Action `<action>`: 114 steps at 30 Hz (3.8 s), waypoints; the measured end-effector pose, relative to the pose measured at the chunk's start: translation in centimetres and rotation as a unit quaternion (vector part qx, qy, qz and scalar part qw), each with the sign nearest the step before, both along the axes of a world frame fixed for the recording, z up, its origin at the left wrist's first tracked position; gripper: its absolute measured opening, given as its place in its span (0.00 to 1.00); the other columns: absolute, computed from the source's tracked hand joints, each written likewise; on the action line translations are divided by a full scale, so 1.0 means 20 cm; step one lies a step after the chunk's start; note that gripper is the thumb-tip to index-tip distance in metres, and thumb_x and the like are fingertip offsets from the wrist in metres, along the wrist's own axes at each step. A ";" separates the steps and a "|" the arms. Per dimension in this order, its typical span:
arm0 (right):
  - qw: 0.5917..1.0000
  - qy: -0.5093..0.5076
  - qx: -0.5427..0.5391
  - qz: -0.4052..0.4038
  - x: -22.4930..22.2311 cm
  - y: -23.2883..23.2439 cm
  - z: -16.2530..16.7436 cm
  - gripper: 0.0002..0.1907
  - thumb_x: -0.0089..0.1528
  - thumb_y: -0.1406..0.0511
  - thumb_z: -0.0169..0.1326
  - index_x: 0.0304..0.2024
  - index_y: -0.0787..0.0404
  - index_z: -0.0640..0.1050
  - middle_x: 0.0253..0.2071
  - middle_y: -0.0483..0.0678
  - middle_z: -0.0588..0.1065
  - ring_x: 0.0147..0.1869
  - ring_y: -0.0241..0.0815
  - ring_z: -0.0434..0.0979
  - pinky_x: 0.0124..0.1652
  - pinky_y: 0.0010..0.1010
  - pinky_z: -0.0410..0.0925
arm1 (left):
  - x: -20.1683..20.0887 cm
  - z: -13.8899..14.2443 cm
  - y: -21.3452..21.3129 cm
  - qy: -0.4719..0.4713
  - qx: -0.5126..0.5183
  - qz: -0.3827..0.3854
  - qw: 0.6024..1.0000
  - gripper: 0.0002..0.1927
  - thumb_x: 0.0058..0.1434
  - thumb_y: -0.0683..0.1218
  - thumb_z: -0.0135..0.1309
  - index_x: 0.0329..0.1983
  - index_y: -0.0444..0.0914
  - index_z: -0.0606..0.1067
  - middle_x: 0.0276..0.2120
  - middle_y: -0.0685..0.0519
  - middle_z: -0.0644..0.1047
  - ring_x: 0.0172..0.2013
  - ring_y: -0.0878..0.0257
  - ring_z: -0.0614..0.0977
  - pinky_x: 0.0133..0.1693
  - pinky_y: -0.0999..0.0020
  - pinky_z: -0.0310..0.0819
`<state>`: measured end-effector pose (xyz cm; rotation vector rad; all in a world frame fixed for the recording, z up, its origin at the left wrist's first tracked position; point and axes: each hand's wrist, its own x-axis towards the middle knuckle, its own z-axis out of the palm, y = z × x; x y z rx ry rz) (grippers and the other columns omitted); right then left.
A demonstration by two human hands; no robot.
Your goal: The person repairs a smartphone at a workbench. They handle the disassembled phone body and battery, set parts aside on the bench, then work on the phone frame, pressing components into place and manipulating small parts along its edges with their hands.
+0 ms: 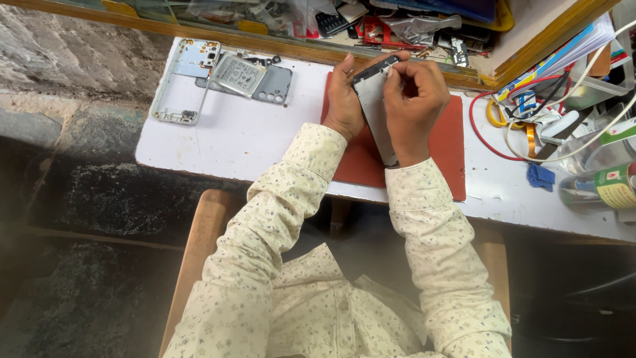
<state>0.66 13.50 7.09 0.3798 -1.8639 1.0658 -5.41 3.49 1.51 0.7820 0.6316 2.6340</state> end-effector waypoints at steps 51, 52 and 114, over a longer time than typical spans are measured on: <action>0.997 -0.011 -0.034 -0.065 -0.09 -0.02 -0.07 0.02 0.63 0.76 0.60 0.36 0.68 0.81 0.35 0.45 0.75 0.31 0.30 0.73 0.30 0.21 0.69 | -0.07 -0.12 0.02 -0.115 -0.039 0.061 0.991 0.28 0.71 0.53 0.34 0.60 0.32 0.75 0.50 0.44 0.79 0.50 0.54 0.80 0.56 0.59 0.73; 0.997 -0.008 -0.034 -0.066 -0.08 -0.02 -0.08 0.01 0.63 0.76 0.60 0.36 0.67 0.81 0.35 0.45 0.75 0.31 0.31 0.74 0.31 0.22 0.69 | -0.07 -0.13 0.03 -0.108 -0.033 0.056 0.992 0.28 0.70 0.53 0.33 0.60 0.31 0.75 0.50 0.44 0.80 0.51 0.54 0.80 0.57 0.59 0.72; 1.000 0.017 0.017 -0.003 -0.01 -0.08 -0.08 0.03 0.60 0.76 0.62 0.35 0.67 0.81 0.35 0.48 0.77 0.34 0.36 0.79 0.33 0.25 0.72 | -0.02 -0.06 0.00 -0.037 -0.036 0.040 0.998 0.31 0.69 0.53 0.29 0.61 0.28 0.73 0.53 0.44 0.78 0.55 0.55 0.77 0.63 0.59 0.71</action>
